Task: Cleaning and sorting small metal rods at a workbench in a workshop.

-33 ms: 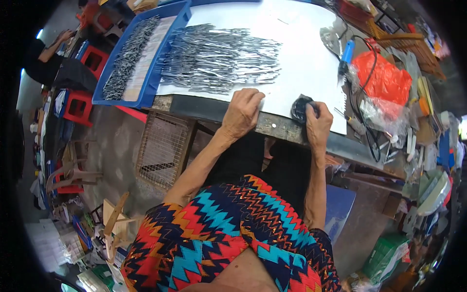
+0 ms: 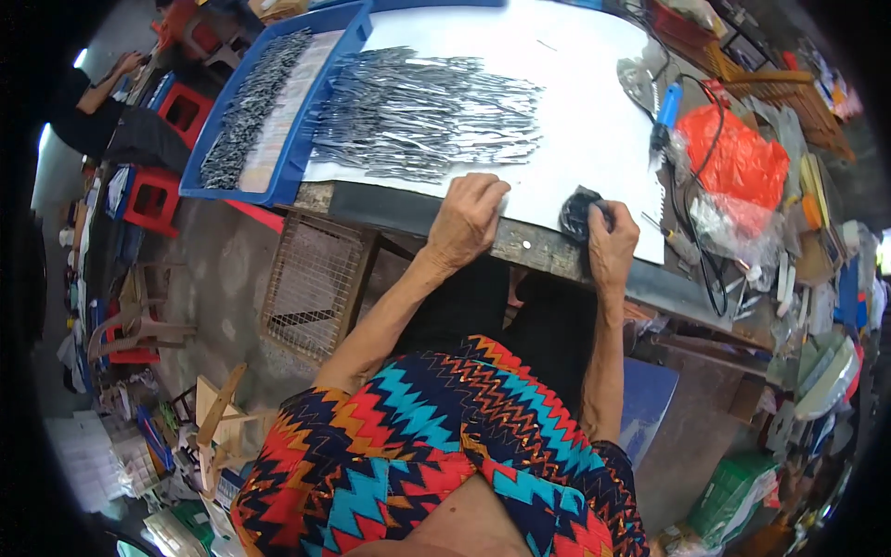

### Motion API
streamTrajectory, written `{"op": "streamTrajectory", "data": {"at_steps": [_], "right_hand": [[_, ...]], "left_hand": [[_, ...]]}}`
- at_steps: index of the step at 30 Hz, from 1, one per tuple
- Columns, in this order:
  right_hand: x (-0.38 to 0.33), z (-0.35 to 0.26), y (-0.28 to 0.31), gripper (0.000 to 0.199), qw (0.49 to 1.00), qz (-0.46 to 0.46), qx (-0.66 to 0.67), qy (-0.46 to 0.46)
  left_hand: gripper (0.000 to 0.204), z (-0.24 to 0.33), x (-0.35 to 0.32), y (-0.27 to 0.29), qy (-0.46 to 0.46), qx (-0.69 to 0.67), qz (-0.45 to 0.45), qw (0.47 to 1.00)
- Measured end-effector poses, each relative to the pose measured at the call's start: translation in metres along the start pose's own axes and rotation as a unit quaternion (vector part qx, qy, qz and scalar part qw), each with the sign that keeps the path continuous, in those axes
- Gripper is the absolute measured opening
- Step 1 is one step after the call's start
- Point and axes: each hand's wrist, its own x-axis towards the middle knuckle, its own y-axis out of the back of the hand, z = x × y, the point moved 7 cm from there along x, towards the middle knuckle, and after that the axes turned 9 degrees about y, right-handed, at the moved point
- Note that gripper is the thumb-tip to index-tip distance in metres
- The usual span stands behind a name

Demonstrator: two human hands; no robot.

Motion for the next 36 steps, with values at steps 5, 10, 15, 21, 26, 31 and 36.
{"op": "streamTrajectory", "data": {"at_steps": [5, 10, 15, 21, 26, 31, 36], "right_hand": [[0.003, -0.007, -0.001, 0.012, 0.996, -0.058, -0.070, 0.013], [0.004, -0.022, -0.006, 0.011, 0.981, -0.118, -0.138, 0.067], [0.011, -0.035, -0.011, 0.010, 0.969, -0.143, -0.174, 0.107], [0.010, -0.030, -0.020, 0.005, 0.983, -0.122, -0.075, 0.110], [0.010, -0.013, -0.015, 0.006, 0.992, -0.096, -0.049, 0.061], [0.006, -0.002, -0.009, 0.007, 0.997, -0.078, -0.006, 0.029], [0.010, 0.007, -0.002, 0.009, 0.998, -0.058, -0.014, 0.023]], "left_hand": [[0.026, -0.002, -0.002, -0.003, 0.003, 0.012, -0.012, 1.000], [0.023, -0.001, -0.005, 0.000, 0.002, 0.010, -0.010, 1.000], [0.027, 0.000, -0.005, -0.001, -0.005, 0.002, -0.024, 1.000], [0.034, -0.002, -0.006, -0.005, -0.002, -0.009, -0.039, 0.999], [0.033, -0.006, -0.008, -0.003, 0.000, -0.027, -0.033, 0.999], [0.021, -0.015, -0.011, 0.011, 0.031, -0.154, 0.048, 0.986], [0.019, -0.022, -0.009, 0.069, 0.070, -0.194, 0.098, 0.974]]}}
